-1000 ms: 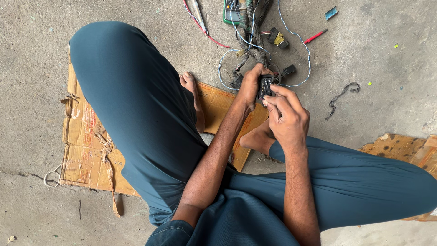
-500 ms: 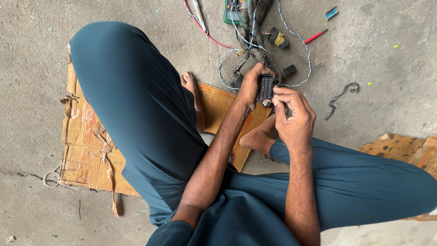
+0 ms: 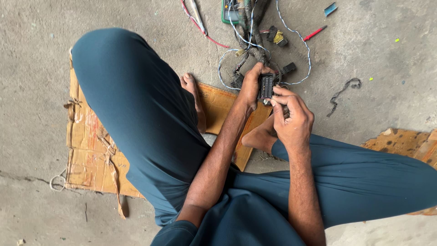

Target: The person sits on the floor and works on a vehicle wiring harness, twisting wire ends together by hand and inserting terminated wires into a black multi-pin connector. A multimeter with probes and pliers lie nearby on the floor as the person continues terminating wires.

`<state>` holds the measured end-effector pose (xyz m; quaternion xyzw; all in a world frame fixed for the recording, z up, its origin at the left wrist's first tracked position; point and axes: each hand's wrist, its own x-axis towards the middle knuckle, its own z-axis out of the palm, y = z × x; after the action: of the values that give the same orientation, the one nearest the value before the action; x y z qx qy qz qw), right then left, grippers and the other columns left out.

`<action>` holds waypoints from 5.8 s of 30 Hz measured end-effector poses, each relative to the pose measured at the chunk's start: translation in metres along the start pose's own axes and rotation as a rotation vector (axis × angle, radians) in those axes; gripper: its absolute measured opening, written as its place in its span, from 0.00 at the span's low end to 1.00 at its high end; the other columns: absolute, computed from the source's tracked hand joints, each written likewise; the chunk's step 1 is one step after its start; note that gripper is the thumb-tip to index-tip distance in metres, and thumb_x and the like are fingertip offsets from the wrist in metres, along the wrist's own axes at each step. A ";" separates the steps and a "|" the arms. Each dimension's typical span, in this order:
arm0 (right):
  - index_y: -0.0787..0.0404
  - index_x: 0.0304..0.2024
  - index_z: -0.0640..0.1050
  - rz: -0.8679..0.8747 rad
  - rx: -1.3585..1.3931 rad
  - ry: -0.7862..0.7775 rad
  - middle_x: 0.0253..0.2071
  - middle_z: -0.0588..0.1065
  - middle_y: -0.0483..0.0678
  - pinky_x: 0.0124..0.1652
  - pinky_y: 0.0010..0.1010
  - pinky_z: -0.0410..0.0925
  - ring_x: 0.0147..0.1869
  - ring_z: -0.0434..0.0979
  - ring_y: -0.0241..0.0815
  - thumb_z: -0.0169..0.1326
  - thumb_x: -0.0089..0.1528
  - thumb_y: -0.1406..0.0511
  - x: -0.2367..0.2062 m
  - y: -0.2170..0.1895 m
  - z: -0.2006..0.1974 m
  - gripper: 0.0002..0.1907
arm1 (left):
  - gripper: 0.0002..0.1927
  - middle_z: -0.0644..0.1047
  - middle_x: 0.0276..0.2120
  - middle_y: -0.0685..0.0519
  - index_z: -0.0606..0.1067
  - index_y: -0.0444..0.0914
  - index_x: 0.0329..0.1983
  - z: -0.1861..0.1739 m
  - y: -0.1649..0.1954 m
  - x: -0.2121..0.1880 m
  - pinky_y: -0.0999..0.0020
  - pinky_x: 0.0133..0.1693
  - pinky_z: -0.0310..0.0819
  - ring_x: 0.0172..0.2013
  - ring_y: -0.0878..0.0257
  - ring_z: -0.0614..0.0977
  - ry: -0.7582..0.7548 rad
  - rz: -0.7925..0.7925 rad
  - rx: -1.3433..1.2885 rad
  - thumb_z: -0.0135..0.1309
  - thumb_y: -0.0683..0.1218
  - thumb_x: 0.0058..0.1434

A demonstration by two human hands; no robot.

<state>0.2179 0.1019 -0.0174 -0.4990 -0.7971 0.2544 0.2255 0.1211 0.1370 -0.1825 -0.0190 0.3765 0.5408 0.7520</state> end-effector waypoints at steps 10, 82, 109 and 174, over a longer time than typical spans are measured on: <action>0.67 0.41 0.78 0.165 0.000 0.052 0.53 0.82 0.52 0.36 0.28 0.75 0.48 0.85 0.40 0.61 0.65 0.74 -0.009 0.000 0.008 0.04 | 0.18 0.78 0.32 0.47 0.74 0.31 0.36 0.004 -0.005 -0.008 0.64 0.34 0.75 0.30 0.60 0.79 -0.070 0.109 -0.043 0.42 0.52 0.66; 0.67 0.42 0.77 0.178 0.074 0.088 0.52 0.80 0.51 0.30 0.22 0.70 0.38 0.78 0.29 0.61 0.66 0.75 -0.014 -0.007 0.016 0.05 | 0.18 0.77 0.27 0.45 0.73 0.34 0.40 -0.004 -0.011 -0.016 0.65 0.33 0.77 0.28 0.59 0.80 -0.168 0.135 -0.215 0.44 0.54 0.64; 0.68 0.44 0.76 0.148 0.095 0.095 0.51 0.80 0.53 0.34 0.22 0.73 0.44 0.81 0.33 0.60 0.67 0.76 -0.013 -0.007 0.018 0.05 | 0.18 0.76 0.26 0.46 0.72 0.33 0.38 -0.002 -0.007 -0.020 0.66 0.32 0.77 0.27 0.60 0.80 -0.175 0.184 -0.178 0.44 0.53 0.64; 0.70 0.38 0.78 0.116 0.122 0.140 0.43 0.81 0.55 0.43 0.33 0.78 0.45 0.85 0.46 0.61 0.61 0.76 -0.004 -0.020 0.001 0.05 | 0.19 0.78 0.27 0.46 0.74 0.36 0.40 0.015 -0.001 -0.026 0.65 0.31 0.76 0.27 0.58 0.80 -0.112 0.102 -0.223 0.42 0.56 0.63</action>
<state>0.2058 0.0904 -0.0058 -0.5462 -0.7324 0.2796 0.2953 0.1270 0.1226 -0.1571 -0.0530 0.2720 0.6169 0.7366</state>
